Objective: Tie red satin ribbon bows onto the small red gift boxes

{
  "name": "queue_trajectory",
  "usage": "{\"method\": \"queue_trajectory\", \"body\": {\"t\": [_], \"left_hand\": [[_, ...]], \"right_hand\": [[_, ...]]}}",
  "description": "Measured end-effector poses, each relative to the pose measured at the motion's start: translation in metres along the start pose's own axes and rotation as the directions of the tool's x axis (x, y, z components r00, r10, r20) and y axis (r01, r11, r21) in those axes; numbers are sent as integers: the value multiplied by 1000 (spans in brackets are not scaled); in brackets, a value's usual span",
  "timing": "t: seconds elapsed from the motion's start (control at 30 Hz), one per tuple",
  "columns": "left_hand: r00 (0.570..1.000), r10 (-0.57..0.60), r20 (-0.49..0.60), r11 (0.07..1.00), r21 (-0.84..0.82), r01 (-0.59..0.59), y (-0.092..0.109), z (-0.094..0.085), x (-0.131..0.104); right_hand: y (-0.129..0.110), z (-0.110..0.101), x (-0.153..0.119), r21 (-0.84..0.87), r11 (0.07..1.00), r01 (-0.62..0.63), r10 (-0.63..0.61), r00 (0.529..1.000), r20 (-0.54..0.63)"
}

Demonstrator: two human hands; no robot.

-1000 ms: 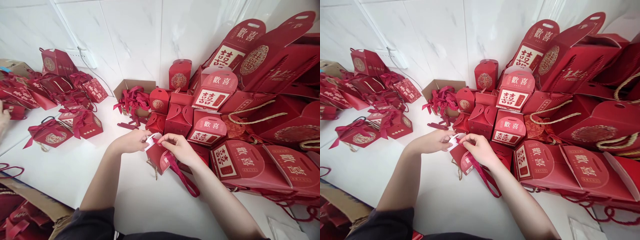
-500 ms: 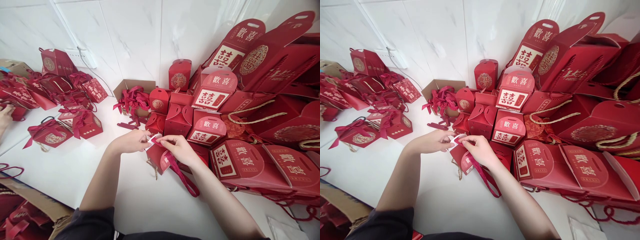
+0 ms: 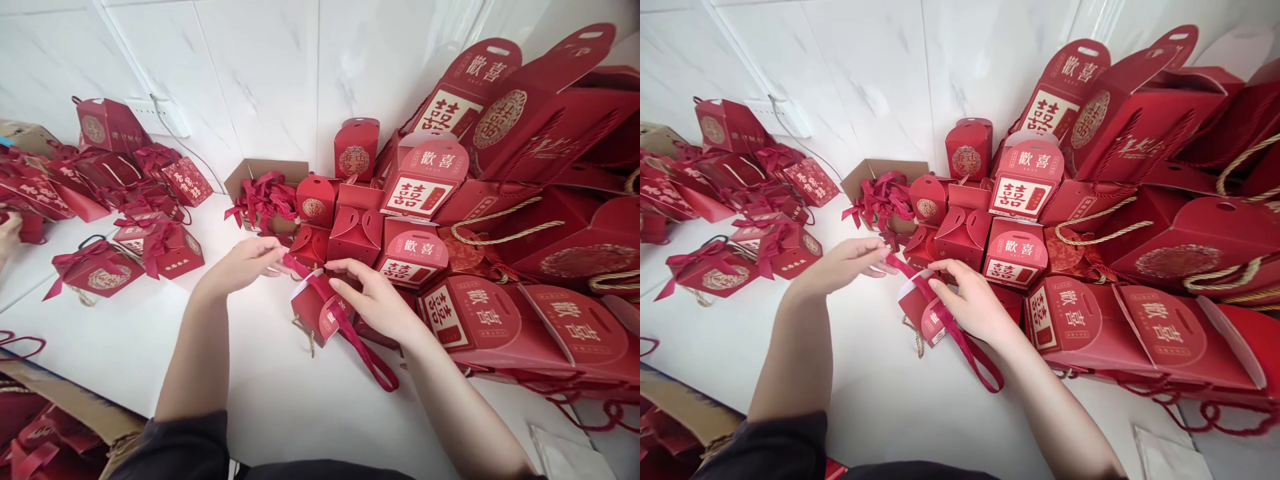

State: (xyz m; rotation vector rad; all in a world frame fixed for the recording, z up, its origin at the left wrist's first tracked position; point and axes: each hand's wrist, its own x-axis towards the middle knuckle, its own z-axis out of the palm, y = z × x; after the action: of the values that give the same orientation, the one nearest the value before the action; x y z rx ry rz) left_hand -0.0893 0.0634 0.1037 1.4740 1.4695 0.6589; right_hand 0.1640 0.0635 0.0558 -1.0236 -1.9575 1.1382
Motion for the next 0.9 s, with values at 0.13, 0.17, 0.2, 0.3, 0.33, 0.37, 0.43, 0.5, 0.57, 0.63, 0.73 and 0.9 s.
{"method": "queue_trajectory", "body": {"t": [0.13, 0.17, 0.2, 0.3, 0.33, 0.37, 0.43, 0.5, 0.57, 0.63, 0.73, 0.9], "left_hand": [[973, 62, -220, 969, -219, -111, 1, -18, -11], [962, 82, -262, 953, -261, -153, 2, -21, -13], [951, 106, -290, 936, -294, -194, 3, -23, -15], [937, 154, -313, 904, -337, -262, 4, -24, -18], [934, 159, -319, 900, -343, -270, 5, -24, -18], [933, 160, -322, 896, -350, -274, 5, -24, -18], [933, 169, -318, 881, -375, -288, 5, -23, -17], [932, 202, -302, 856, -408, -317, 5, -23, -16], [925, 249, -288, 826, -436, -358, 4, -24, -15], [915, 294, -278, 796, -459, -395, 2, -25, -16], [894, 356, -272, 766, -463, -446, -1, -28, -17], [838, 453, -303, 708, -449, -546, -2, -30, -24]], "right_hand": [[-8, -15, -26, -200, 977, -76, 67, 996, -51], [-8, -17, -34, -235, 965, -114, 109, 993, -34], [-6, -17, -42, -270, 950, -156, 161, 987, -4], [3, -12, -67, -406, 871, -276, 328, 943, 63], [7, -9, -74, -456, 837, -303, 368, 928, 58], [10, -7, -80, -496, 805, -325, 398, 916, 45], [15, -3, -89, -545, 760, -354, 434, 901, 20], [17, -1, -94, -577, 726, -375, 457, 889, -4], [18, 0, -96, -606, 690, -396, 484, 875, -21], [21, 2, -96, -615, 672, -413, 518, 856, -10], [30, 4, -97, -567, 711, -415, 537, 841, 58], [34, -8, -103, -413, 870, -271, 359, 921, 152]]}}
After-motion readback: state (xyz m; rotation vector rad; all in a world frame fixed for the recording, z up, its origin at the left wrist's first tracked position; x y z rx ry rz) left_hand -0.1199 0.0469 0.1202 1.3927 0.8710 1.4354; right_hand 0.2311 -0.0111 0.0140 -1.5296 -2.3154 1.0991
